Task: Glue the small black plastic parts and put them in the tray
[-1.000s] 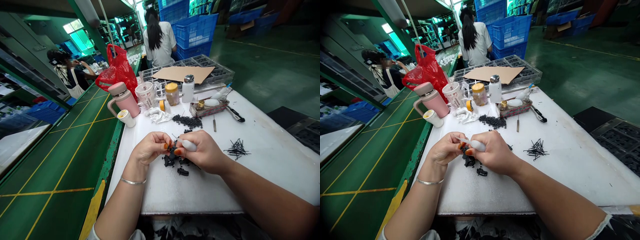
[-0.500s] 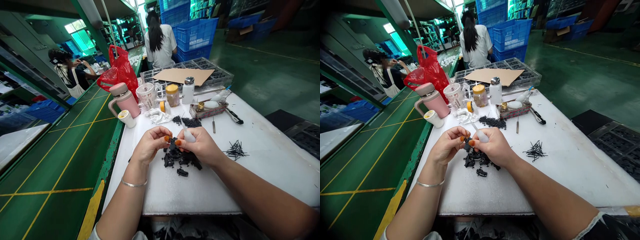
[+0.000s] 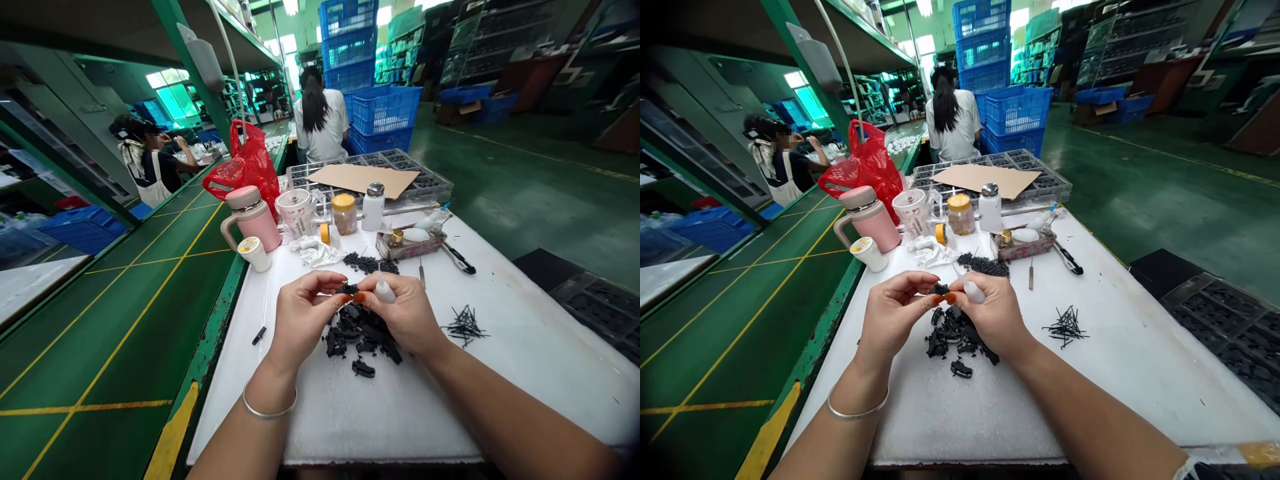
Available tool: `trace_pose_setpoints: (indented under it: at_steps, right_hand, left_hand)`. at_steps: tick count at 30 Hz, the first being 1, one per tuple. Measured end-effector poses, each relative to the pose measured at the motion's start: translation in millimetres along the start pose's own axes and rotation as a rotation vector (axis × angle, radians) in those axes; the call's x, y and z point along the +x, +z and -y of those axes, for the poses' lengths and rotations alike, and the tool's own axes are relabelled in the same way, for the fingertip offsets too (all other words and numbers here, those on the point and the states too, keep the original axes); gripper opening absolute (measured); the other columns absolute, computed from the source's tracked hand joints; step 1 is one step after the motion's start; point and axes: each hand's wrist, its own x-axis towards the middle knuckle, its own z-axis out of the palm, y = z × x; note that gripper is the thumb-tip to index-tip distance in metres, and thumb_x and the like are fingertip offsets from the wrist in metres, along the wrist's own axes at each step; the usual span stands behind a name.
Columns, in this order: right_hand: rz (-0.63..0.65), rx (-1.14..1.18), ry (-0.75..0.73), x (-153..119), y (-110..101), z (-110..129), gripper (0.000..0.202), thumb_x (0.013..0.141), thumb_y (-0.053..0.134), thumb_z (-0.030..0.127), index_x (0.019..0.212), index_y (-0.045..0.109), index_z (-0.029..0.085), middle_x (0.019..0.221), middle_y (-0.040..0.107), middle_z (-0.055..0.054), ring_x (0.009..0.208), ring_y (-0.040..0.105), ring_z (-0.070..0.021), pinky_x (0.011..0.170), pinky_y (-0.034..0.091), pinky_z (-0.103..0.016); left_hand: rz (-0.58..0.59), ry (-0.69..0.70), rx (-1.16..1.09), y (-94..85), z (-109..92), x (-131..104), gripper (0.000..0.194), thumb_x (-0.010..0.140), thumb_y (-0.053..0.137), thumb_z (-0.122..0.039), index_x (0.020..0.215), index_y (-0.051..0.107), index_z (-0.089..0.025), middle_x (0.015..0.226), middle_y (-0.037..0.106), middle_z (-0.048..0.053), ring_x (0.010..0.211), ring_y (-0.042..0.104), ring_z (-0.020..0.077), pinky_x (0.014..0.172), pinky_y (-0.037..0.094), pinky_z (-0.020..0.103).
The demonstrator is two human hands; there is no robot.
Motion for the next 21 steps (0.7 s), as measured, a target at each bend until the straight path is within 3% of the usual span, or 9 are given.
trace_pose_setpoints:
  at_steps: [9,17,21]
  right_hand:
    - [0.022,-0.077,-0.161,-1.0,0.1,-4.0,0.010,0.082,0.067,0.025,0.075,0.069,0.018,0.071,0.067,0.000,0.064,0.058,-0.0115,0.060,0.044,-0.022]
    - [0.024,-0.161,-0.026,-0.5,0.0,2.2,0.015,0.081,0.068,0.031,0.077,0.068,0.017,0.064,0.060,0.003,0.057,0.049,-0.0094,0.053,0.037,-0.021]
    - [0.049,-0.130,-0.014,-1.0,-0.5,3.3,0.014,0.082,0.067,0.031,0.082,0.071,0.018,0.068,0.064,0.002,0.059,0.052,-0.0096,0.054,0.039,-0.021]
  left_hand:
    - [0.118,-0.071,-0.135,-5.0,-4.1,1.3,0.016,0.068,0.081,-0.018,0.082,0.074,-0.016,0.077,0.071,0.003,0.070,0.064,0.0114,0.064,0.052,0.017]
    - [0.142,-0.076,-0.137,-5.8,-4.2,1.6,0.016,0.069,0.081,-0.019,0.082,0.073,-0.017,0.078,0.071,0.002,0.072,0.065,0.0105,0.067,0.053,0.016]
    - [0.140,-0.073,-0.119,-4.9,-5.0,1.7,0.018,0.069,0.081,-0.021,0.084,0.072,-0.016,0.078,0.071,0.002,0.073,0.065,0.0112,0.068,0.053,0.017]
